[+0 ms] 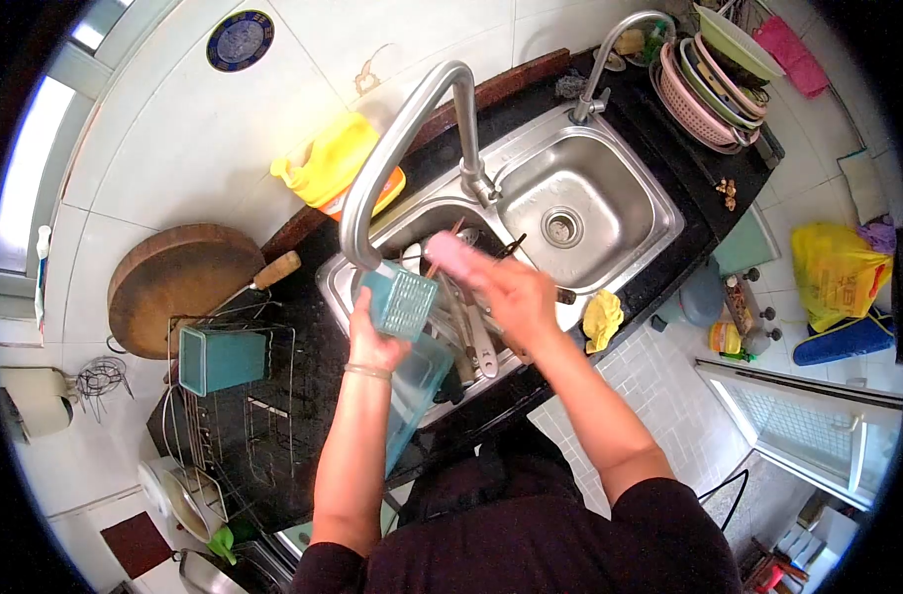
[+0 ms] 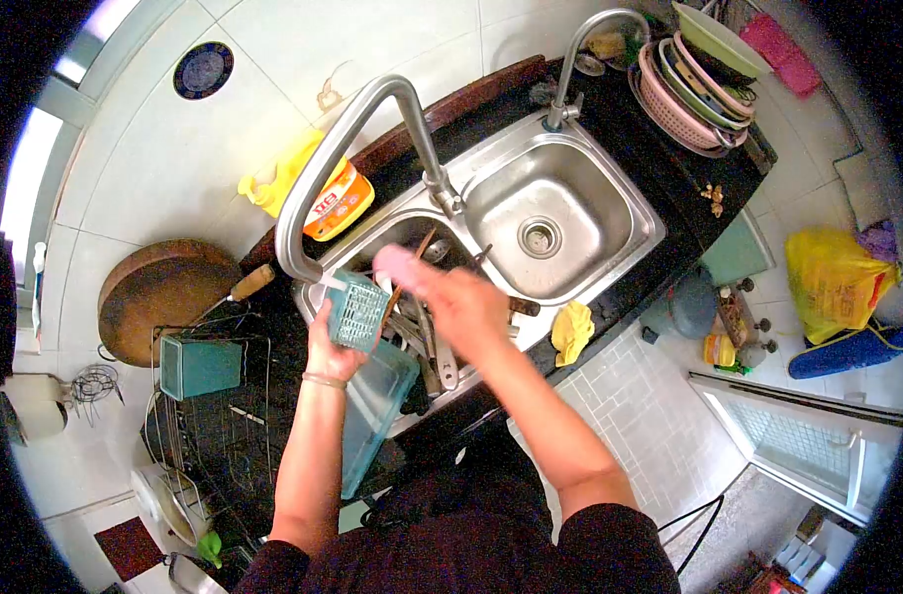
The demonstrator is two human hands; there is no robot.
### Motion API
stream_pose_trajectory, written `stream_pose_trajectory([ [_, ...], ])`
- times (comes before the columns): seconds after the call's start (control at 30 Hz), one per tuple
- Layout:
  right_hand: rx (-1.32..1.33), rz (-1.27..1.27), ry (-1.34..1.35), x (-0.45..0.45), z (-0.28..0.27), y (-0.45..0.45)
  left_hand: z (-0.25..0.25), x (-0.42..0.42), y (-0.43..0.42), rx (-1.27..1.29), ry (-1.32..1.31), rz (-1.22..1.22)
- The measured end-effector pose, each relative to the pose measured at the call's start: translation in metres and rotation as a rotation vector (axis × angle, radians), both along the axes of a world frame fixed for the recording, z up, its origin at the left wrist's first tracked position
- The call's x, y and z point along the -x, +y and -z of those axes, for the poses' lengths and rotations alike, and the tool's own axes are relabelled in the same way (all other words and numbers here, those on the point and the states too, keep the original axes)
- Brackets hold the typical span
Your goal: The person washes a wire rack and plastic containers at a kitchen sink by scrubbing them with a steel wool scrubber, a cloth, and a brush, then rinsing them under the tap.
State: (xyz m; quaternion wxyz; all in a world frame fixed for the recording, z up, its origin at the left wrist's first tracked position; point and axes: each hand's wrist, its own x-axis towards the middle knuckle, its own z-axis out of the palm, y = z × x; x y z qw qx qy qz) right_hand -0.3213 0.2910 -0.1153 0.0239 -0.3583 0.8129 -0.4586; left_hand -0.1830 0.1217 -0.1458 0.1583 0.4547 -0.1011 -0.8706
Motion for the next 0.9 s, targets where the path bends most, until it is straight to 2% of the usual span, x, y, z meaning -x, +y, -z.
stream_pose_trajectory([
  [0.07, 0.008, -0.071, 0.027, -0.025, -0.024, -0.007, -0.010, 0.008, 0.006, 0.005, 0.014, -0.018],
  [0.17, 0.027, -0.057, 0.124, -0.030, -0.004, -0.015, -0.016, 0.008, 0.012, -0.029, -0.030, -0.064],
  [0.2, 0.007, -0.042, 0.089, -0.024, 0.000, -0.011, -0.018, 0.011, 0.009, -0.056, -0.078, -0.094],
  [0.33, -0.020, 0.003, -0.024, -0.013, -0.005, 0.002, -0.016, -0.001, 0.006, -0.087, 0.026, -0.067],
  [0.37, 0.089, 0.000, -0.003, -0.018, -0.008, -0.004, -0.017, 0.001, 0.008, -0.088, -0.018, -0.076],
  [0.4, 0.089, 0.001, -0.003, -0.024, -0.008, -0.010, -0.016, 0.003, 0.010, -0.088, -0.018, -0.076],
  [0.47, 0.051, -0.091, 0.058, -0.030, -0.009, -0.019, -0.015, 0.008, 0.011, -0.073, 0.040, -0.110],
  [0.53, 0.048, -0.064, 0.085, -0.021, 0.005, -0.014, -0.017, 0.008, 0.009, -0.081, -0.001, -0.137],
  [0.6, -0.053, 0.008, -0.037, -0.015, 0.008, -0.002, -0.017, -0.002, 0.006, -0.007, 0.013, -0.073],
  [0.67, -0.113, -0.003, -0.133, -0.015, -0.007, 0.001, -0.018, 0.001, 0.006, 0.005, -0.025, -0.075],
  [0.73, 0.105, -0.069, -0.070, -0.027, -0.025, -0.011, -0.018, 0.008, 0.007, -0.035, -0.036, -0.098],
  [0.77, 0.019, -0.111, 0.005, -0.031, -0.032, -0.016, -0.020, 0.010, 0.009, -0.032, -0.035, -0.096],
  [0.9, 0.050, -0.039, -0.098, -0.014, 0.018, -0.004, -0.033, 0.010, 0.008, 0.036, -0.050, -0.173],
])
